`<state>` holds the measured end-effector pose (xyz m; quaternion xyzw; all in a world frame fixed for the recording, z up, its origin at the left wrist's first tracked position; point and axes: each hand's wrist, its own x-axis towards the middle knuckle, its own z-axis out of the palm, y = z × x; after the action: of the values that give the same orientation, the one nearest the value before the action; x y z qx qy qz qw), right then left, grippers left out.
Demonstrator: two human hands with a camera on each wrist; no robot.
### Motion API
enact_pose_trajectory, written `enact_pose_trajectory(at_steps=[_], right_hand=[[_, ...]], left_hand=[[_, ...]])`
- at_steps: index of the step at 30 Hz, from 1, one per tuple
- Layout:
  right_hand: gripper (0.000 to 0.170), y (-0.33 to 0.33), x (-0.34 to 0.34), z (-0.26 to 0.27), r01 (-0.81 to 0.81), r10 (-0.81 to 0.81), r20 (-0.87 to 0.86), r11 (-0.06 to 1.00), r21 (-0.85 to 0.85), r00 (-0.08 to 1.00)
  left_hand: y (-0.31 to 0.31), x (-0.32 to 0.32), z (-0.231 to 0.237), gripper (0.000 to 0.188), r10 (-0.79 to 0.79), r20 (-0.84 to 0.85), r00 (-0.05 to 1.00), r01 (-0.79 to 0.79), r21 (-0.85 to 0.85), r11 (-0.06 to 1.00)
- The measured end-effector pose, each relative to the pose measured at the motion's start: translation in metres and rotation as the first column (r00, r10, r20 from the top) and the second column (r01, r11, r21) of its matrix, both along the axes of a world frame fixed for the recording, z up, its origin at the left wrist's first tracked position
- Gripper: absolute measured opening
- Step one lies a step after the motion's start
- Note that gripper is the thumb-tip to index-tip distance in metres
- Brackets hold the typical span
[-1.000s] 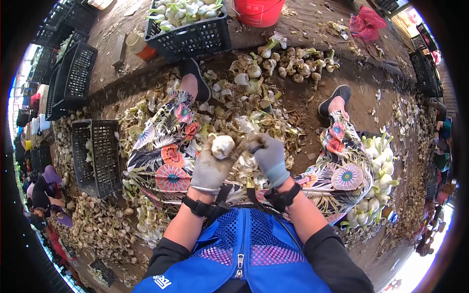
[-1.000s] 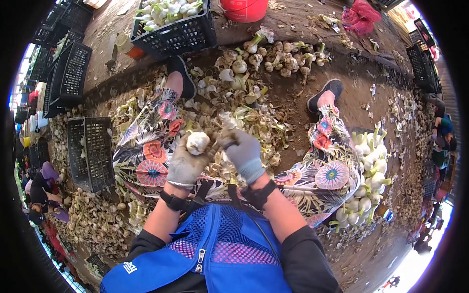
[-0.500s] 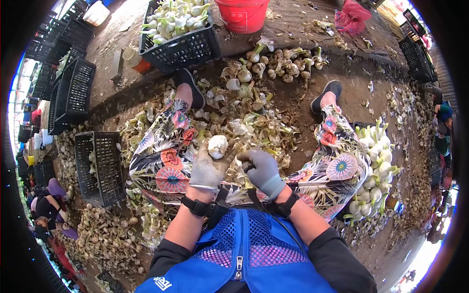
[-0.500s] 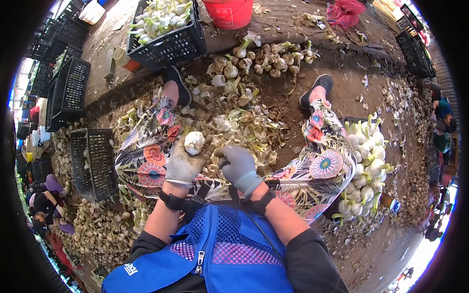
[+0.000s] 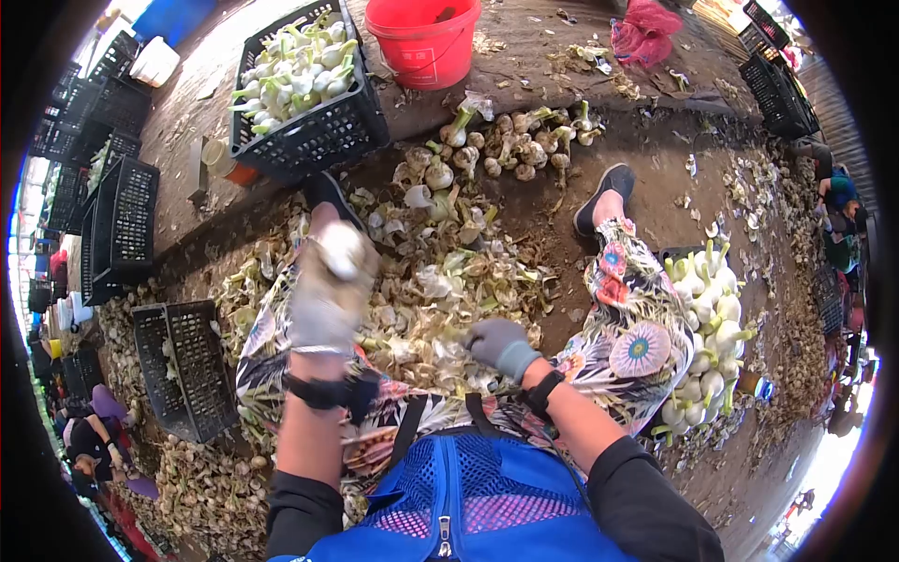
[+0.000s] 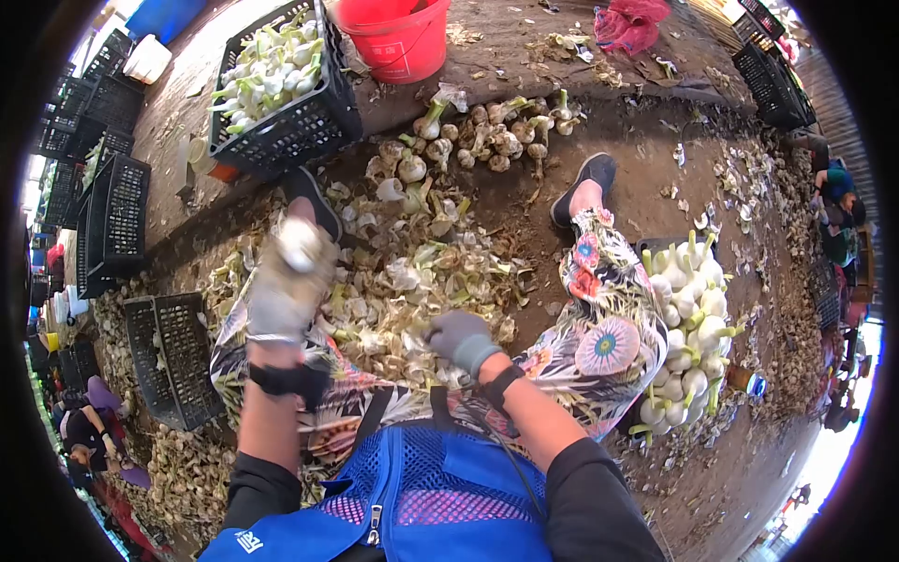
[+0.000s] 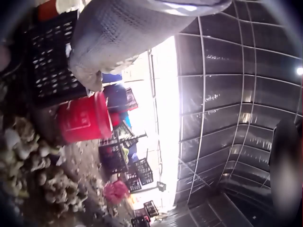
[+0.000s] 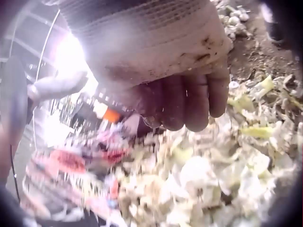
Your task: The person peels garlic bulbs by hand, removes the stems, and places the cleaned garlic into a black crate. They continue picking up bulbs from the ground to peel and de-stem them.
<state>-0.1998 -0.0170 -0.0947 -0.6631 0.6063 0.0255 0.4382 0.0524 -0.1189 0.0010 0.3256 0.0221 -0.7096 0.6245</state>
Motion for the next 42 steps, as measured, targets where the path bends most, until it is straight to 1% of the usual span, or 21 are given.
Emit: enact_pose_trajectory(at_steps=[3,6,10,16,17,19,21,22,24,25,27,28,29,30,32,33,34,36,38,39,42], right_hand=[[0.023,-0.056,-0.032,-0.033,0.441,-0.44,0.203,0.896,0.043,0.875],[0.029,-0.134,-0.045,-0.031,0.387,-0.367,0.124,0.882,-0.268,0.922],[0.055,-0.234,-0.012,-0.042,0.239,-0.196,0.138,0.829,-0.506,0.971],[0.058,-0.299,0.046,-0.089,0.08,-0.095,-0.065,0.974,-0.212,0.993],[0.053,-0.296,0.043,-0.101,0.218,-0.214,0.042,0.947,-0.235,0.976],[0.042,-0.285,0.029,-0.115,0.415,-0.361,0.251,0.884,-0.215,0.898],[0.043,-0.254,0.013,-0.09,0.471,-0.425,0.594,0.878,0.087,0.683],[0.042,-0.234,0.007,-0.063,0.445,-0.44,0.7,0.875,0.193,0.562],[0.037,-0.194,-0.003,-0.023,0.308,-0.426,0.826,0.895,0.323,0.37],[0.042,-0.178,-0.002,-0.012,0.327,-0.263,0.884,0.935,0.135,0.387],[0.051,-0.145,0.003,0.011,0.341,-0.077,0.909,0.937,-0.074,0.41],[0.041,-0.129,0.009,0.023,0.441,-0.415,0.882,0.85,0.289,0.222],[0.032,-0.115,0.015,0.033,0.457,-0.695,0.719,0.644,0.614,0.011],[0.032,-0.105,0.019,0.041,0.452,-0.683,0.731,0.656,0.605,0.013],[0.033,-0.086,0.027,0.045,0.584,-0.554,0.628,0.79,0.189,0.546],[0.03,-0.076,0.032,0.018,0.612,-0.473,0.609,0.79,-0.026,0.637],[0.03,-0.071,0.033,0.029,0.611,-0.465,0.617,0.791,-0.033,0.635],[0.027,-0.064,0.032,0.063,0.553,-0.336,0.608,0.806,-0.209,0.72],[0.024,-0.052,0.031,0.079,0.573,-0.288,0.637,0.763,-0.298,0.715],[0.023,-0.046,0.027,0.085,0.57,-0.316,0.676,0.8,-0.187,0.666],[0.025,-0.03,0.02,0.082,0.572,-0.376,0.747,0.82,-0.007,0.548]], left_hand=[[-0.063,0.014,0.076,0.036,0.081,0.212,0.974,-0.024,-0.261,0.965],[-0.084,0.021,0.056,0.032,0.103,0.335,0.937,0.032,-0.374,0.927],[-0.049,0.0,-0.015,0.033,-0.142,0.212,0.967,0.147,-0.009,0.989],[-0.005,-0.033,-0.07,0.028,-0.276,0.252,0.928,0.152,0.421,0.894],[-0.002,-0.03,-0.08,0.024,-0.315,0.283,0.906,0.209,0.349,0.914],[0.001,-0.03,-0.089,0.022,-0.341,0.308,0.888,0.261,0.272,0.926],[-0.009,-0.04,-0.088,0.046,-0.361,0.753,0.551,0.365,0.172,0.915],[-0.009,-0.043,-0.085,0.046,-0.354,0.751,0.558,0.363,0.164,0.917],[-0.004,-0.047,-0.081,0.078,-0.324,0.889,0.325,0.534,0.11,0.838],[-0.001,-0.045,-0.088,0.088,-0.281,0.931,0.232,0.625,0.079,0.777],[0.007,-0.053,-0.066,0.078,-0.281,0.895,0.347,0.576,0.033,0.817],[0.012,-0.056,-0.054,0.073,-0.249,0.898,0.363,0.534,0.018,0.846],[0.018,-0.058,-0.049,0.073,-0.233,0.902,0.364,0.53,0.005,0.848],[0.025,-0.059,-0.046,0.071,-0.152,0.941,0.304,0.503,-0.023,0.864],[0.035,-0.057,-0.034,0.069,-0.057,0.971,0.234,0.473,-0.062,0.879],[0.04,-0.056,-0.026,0.069,0.012,0.993,0.115,0.513,-0.07,0.855],[0.044,-0.055,-0.019,0.068,0.086,0.996,-0.001,0.554,-0.071,0.83],[0.054,-0.054,-0.012,0.068,0.017,0.997,0.071,0.543,-0.053,0.838],[0.061,-0.056,0.004,0.067,-0.205,0.842,0.499,0.469,-0.063,0.881],[0.062,-0.05,0.013,0.066,-0.258,0.716,0.649,0.463,-0.102,0.88],[0.07,-0.046,0.026,0.064,-0.313,0.688,0.654,0.532,-0.125,0.837]])
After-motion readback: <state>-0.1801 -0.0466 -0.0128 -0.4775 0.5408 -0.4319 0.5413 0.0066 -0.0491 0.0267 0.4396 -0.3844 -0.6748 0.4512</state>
